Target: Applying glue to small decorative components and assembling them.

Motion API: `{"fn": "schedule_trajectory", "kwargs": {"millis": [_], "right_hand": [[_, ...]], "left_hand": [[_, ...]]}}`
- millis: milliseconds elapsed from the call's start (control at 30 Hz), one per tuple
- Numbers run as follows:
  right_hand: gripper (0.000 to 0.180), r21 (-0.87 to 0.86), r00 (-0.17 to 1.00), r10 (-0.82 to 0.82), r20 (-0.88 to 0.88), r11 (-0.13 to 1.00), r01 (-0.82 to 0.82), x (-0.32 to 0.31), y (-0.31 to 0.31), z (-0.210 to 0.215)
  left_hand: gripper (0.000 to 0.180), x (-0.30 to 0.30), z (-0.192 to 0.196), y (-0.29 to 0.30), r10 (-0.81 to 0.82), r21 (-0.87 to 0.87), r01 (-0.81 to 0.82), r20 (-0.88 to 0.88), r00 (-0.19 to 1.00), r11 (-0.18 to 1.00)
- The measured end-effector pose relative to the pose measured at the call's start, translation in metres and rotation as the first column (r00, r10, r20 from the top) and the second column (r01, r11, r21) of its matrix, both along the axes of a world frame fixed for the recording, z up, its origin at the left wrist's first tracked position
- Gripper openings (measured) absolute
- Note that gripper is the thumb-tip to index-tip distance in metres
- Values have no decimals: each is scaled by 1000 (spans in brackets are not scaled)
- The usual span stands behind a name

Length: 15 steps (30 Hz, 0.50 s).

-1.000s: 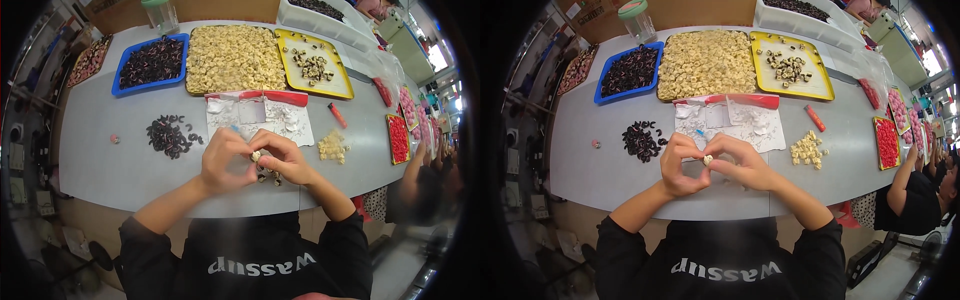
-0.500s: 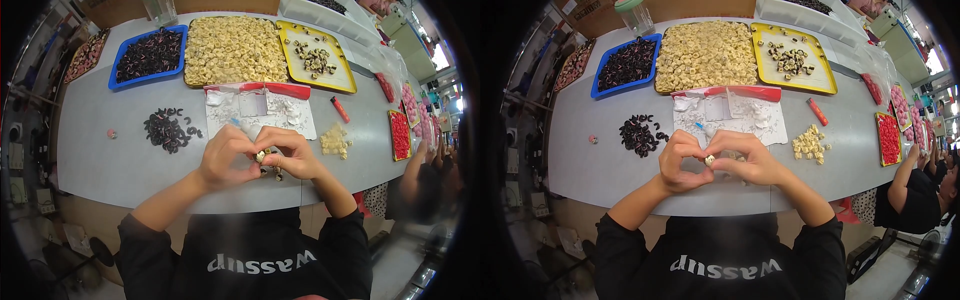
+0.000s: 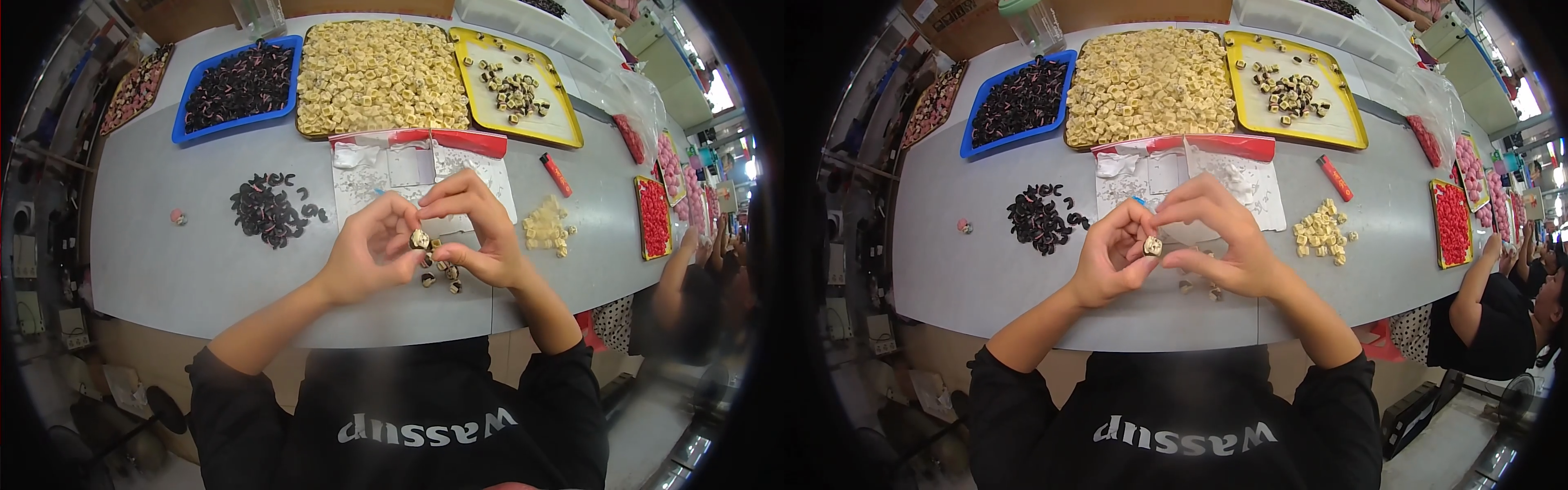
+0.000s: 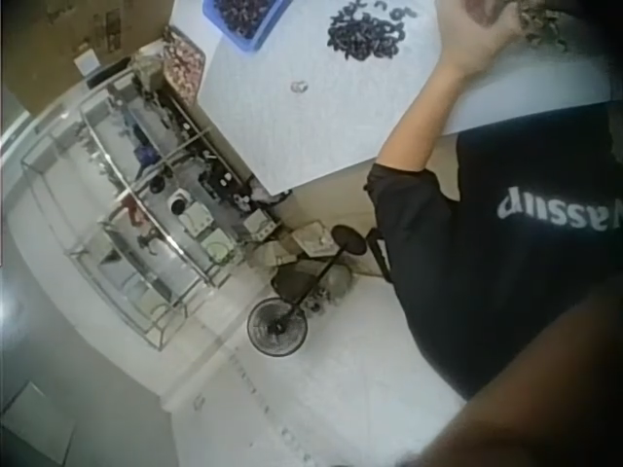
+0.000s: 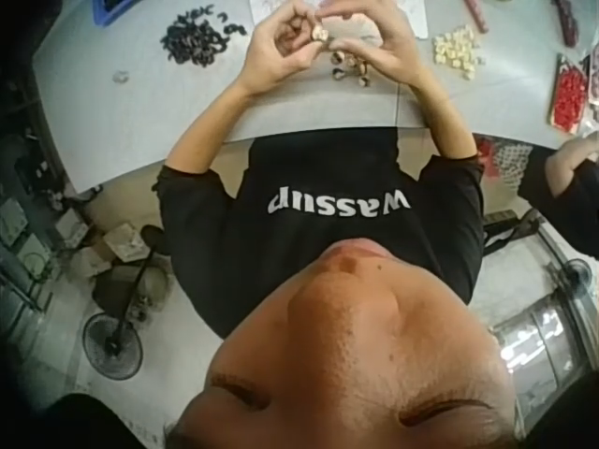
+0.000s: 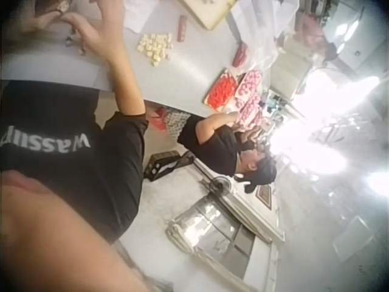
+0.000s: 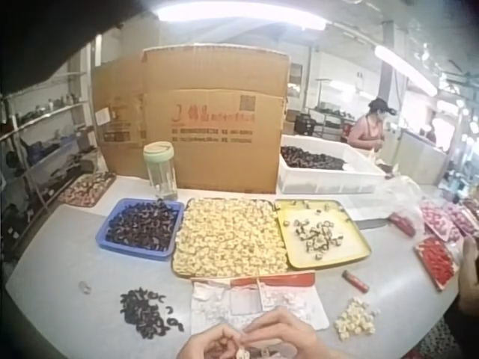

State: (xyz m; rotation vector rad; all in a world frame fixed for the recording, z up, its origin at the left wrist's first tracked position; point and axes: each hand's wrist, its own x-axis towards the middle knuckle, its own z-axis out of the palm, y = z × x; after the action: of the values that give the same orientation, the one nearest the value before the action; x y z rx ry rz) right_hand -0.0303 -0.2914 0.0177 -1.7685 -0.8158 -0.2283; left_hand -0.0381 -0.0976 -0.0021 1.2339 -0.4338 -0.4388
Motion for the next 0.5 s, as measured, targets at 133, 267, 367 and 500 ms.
{"fn": "schedule_trajectory", "kwargs": {"millis": [133, 267, 367, 500], "right_hand": [[29, -16, 996, 84, -28, 996, -84, 2, 3, -3], [30, -73, 998, 46, 31, 996, -43, 3, -3, 0], [28, -90, 999, 20, 42, 996, -17, -1, -7, 7], [23, -49, 998, 53, 20, 997, -52, -3, -1, -4]], "left_hand": [[25, 3, -4, 2, -100, -121, 86, -114, 988, 989], [30, 9, -2, 0, -184, -159, 161, -147, 972, 974], [47, 8, 1, -4, -268, -280, 187, -287, 920, 942], [58, 3, 4, 1, -227, -244, 130, -430, 874, 961]]}}
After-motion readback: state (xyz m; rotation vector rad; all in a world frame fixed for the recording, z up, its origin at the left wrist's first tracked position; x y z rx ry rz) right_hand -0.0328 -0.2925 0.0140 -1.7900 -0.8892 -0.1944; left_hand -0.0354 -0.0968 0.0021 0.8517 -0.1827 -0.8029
